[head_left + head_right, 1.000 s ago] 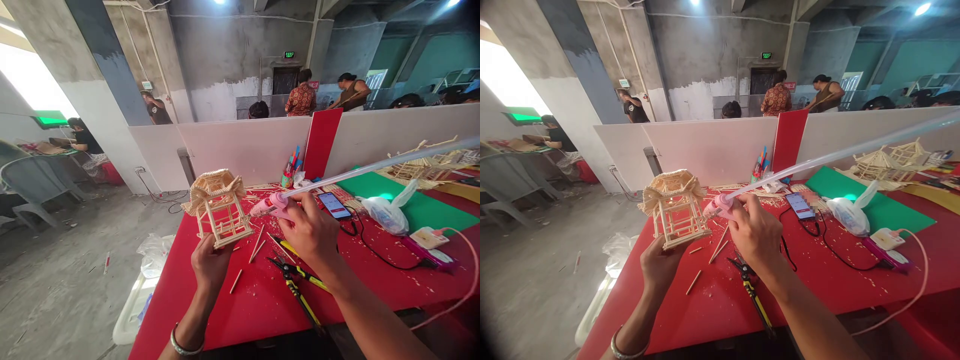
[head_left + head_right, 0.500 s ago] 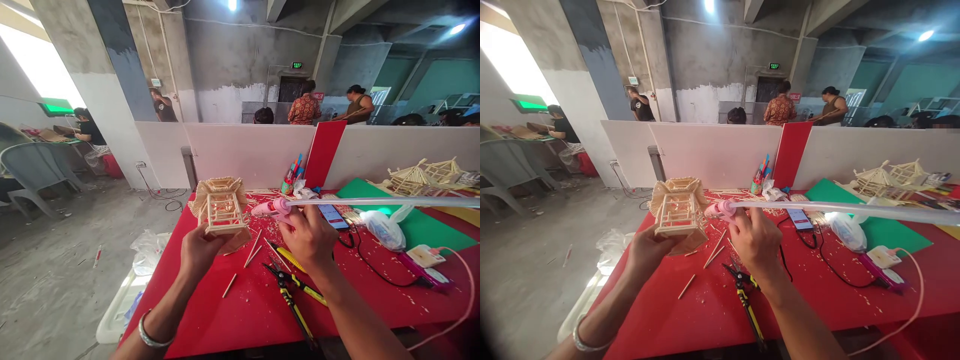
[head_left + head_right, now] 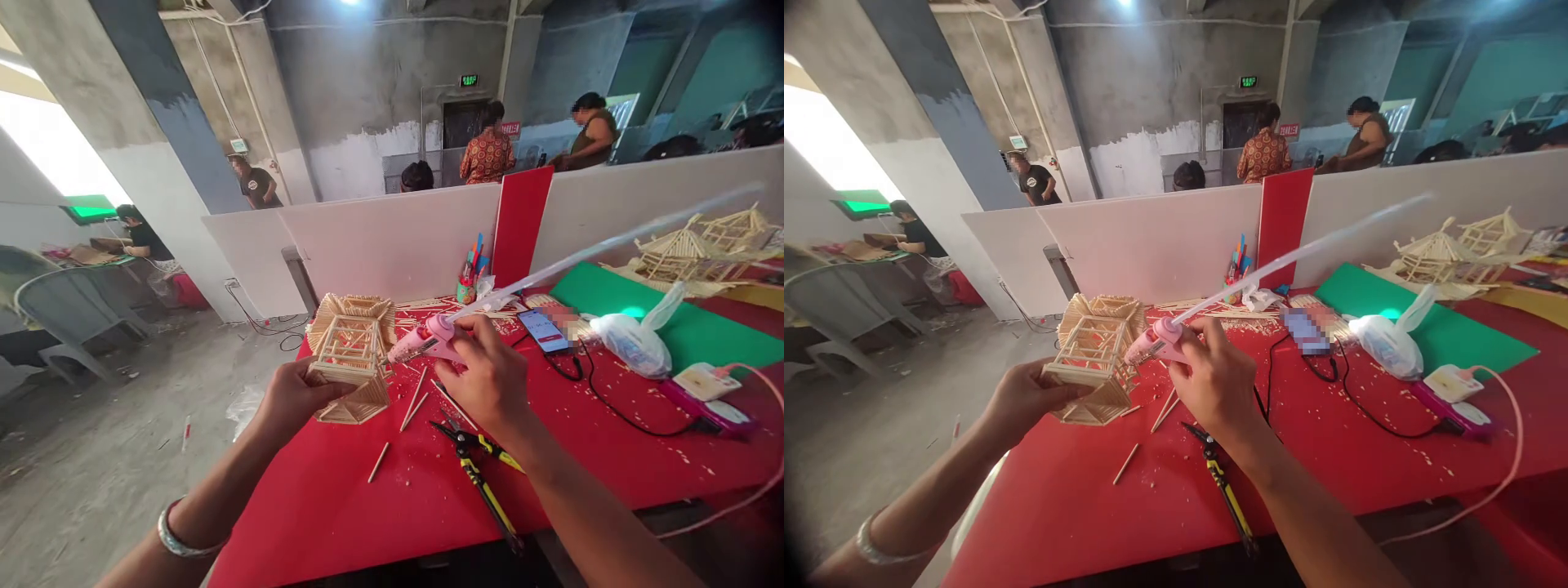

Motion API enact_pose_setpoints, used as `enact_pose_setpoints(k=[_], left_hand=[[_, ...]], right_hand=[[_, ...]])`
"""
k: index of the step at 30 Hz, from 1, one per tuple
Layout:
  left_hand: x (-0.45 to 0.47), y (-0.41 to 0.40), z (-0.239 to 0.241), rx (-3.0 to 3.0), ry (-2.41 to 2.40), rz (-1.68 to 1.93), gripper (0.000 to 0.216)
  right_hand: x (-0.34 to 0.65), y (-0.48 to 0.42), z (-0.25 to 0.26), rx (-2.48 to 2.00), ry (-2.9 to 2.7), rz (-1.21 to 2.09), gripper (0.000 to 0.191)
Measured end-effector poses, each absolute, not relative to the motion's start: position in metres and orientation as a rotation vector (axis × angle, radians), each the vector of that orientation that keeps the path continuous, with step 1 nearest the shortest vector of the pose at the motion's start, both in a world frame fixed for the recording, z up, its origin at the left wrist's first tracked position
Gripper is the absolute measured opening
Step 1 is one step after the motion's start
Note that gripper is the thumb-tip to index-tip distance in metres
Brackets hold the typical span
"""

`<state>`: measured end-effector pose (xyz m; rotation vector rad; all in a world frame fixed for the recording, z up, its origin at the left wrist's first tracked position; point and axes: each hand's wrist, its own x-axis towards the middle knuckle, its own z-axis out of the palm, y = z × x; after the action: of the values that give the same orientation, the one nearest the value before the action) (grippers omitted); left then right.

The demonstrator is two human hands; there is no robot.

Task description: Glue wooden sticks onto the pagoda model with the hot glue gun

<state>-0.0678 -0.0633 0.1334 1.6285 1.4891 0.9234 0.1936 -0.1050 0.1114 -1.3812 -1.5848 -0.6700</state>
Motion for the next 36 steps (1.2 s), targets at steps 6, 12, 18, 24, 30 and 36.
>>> enact_pose_setpoints(k=[6,12,18,24,30,36], left_hand=[[-0.062,-0.079,0.109,1.827,1.543,1.182,0.022],[-0.047,-0.088,0.096,2.078,1.565,1.606,0.013],[-0.05,-0.085,0.092,2.18,1.521,1.665,0.011],[-0.054,-0.086,0.089,2.145,1.658,1.58,0.017],[-0.056,-0.087,0.088,2.164,1.639,1.614,0.014],[-0.056,-0.089,0.09,2.211,1.544,1.641,0.012]], right_hand=[[0.195,-0.11,0.118,-1.369,-1.529,-0.641,0.039],[0.196,-0.118,0.127,-1.342,-1.526,-0.737,0.031],[0.192,-0.118,0.125,-1.337,-1.534,-0.786,0.025],[0.19,-0.119,0.126,-1.299,-1.571,-0.832,0.031],[0.19,-0.121,0.127,-1.254,-1.592,-0.852,0.033],[0.19,-0.123,0.127,-1.265,-1.582,-0.854,0.029]])
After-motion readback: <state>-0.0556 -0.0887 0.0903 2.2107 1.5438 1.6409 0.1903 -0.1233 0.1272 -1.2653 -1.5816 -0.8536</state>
